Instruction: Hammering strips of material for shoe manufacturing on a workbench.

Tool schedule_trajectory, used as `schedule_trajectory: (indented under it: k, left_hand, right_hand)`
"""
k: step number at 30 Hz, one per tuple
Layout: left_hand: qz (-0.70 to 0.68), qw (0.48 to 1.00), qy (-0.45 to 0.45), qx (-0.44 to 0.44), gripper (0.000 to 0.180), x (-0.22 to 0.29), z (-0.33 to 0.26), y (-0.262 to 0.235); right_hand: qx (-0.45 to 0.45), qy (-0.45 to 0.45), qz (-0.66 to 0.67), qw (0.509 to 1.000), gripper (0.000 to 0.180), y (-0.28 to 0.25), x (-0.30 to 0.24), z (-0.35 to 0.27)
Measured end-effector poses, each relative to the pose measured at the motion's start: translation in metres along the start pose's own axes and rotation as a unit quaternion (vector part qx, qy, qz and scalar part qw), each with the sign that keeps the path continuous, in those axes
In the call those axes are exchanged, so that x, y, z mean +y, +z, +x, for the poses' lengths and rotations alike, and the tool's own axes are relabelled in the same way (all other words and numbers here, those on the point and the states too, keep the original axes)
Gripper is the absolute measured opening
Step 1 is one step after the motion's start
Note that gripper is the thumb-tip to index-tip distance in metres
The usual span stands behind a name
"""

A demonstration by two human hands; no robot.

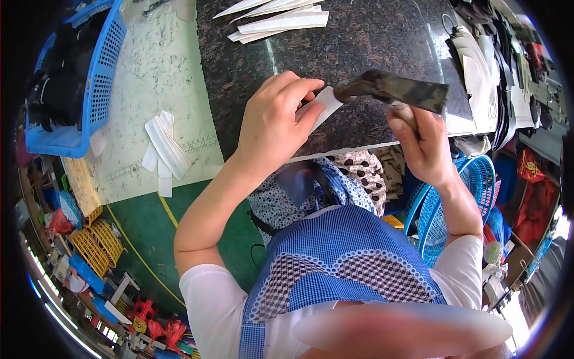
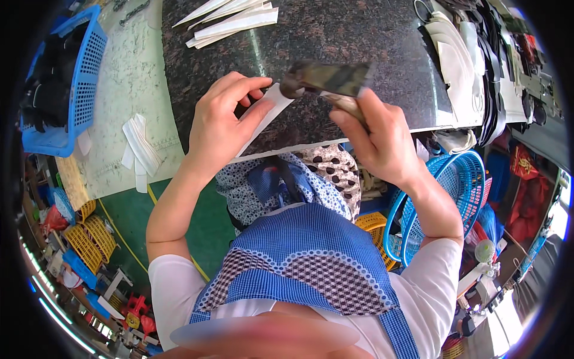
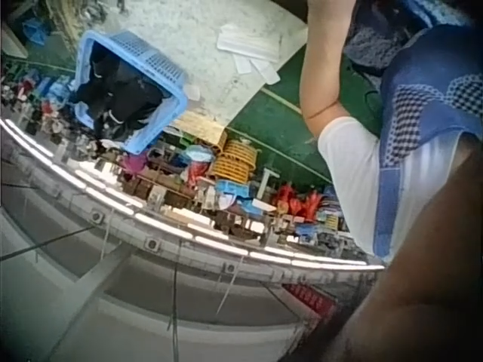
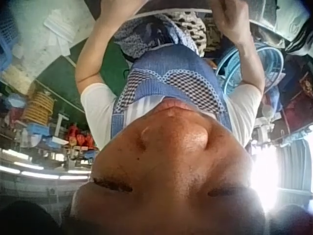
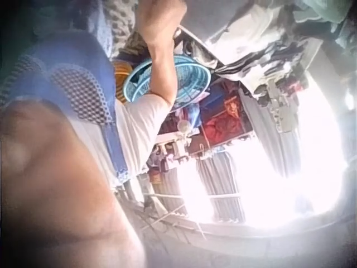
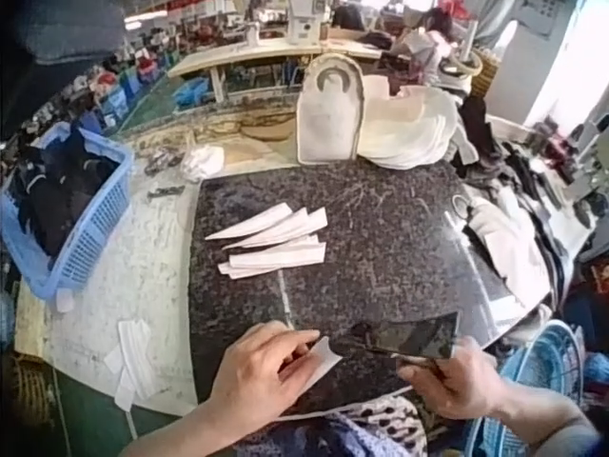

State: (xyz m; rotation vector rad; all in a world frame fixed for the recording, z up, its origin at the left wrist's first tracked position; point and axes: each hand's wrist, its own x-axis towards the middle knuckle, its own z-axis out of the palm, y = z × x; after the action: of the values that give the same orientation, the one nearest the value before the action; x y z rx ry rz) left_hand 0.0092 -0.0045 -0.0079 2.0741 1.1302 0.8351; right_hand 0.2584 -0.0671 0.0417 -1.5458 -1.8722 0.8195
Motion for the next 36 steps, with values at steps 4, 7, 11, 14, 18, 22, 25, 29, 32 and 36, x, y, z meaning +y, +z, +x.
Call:
schedule_trajectory:
  k: [4,7,11,14,18,22,25,29,32,36]
  left_hand:
    - [-0.022,1.000,-0.014,0.005,0.027,0.001,-0.004,0.000]
    - [-0.026,0.999,-0.003,0.030,0.016,-0.001,-0.004,-0.001]
    - [-0.020,0.999,0.025,0.024,0.017,-0.003,-0.001,0.000]
    - [0.049,0.995,0.081,0.025,0.022,-0.002,-0.003,0.000]
    - [0.107,0.990,0.094,0.011,0.024,0.009,-0.006,-0.001]
    - [0.168,0.980,0.107,0.005,0.024,0.012,-0.008,0.001]
    - [0.106,0.989,0.092,0.043,0.025,0.006,-0.011,-0.002]
    - [0.049,0.997,0.066,-0.006,0.025,-0.001,-0.014,-0.015]
    - [0.084,0.994,0.071,0.003,0.027,0.004,-0.019,-0.011]
    - [0.111,0.987,0.112,0.038,0.031,-0.001,-0.018,-0.003]
  right_hand:
    - [-0.087,-0.052,-0.045,0.994,0.020,0.001,0.005,0.007]
    - [-0.090,-0.095,-0.065,0.989,0.022,-0.001,0.000,0.010]
    - [-0.090,-0.009,0.001,0.996,0.023,0.002,0.001,0.013]
    - [-0.085,-0.025,-0.032,0.996,0.024,-0.002,0.000,0.024]
    - [-0.065,-0.127,-0.074,0.987,0.016,-0.006,0.007,0.032]
    - [-0.108,-0.091,-0.113,0.984,0.017,-0.008,0.011,0.038]
    - [-0.125,-0.113,-0.107,0.980,0.016,-0.004,0.009,0.035]
    - [-0.125,-0.092,-0.090,0.984,0.021,0.000,0.018,0.029]
    - [-0.148,-0.045,-0.027,0.988,0.024,-0.001,0.022,0.021]
    - [-0.081,-0.048,-0.052,0.994,0.027,0.003,0.017,0.031]
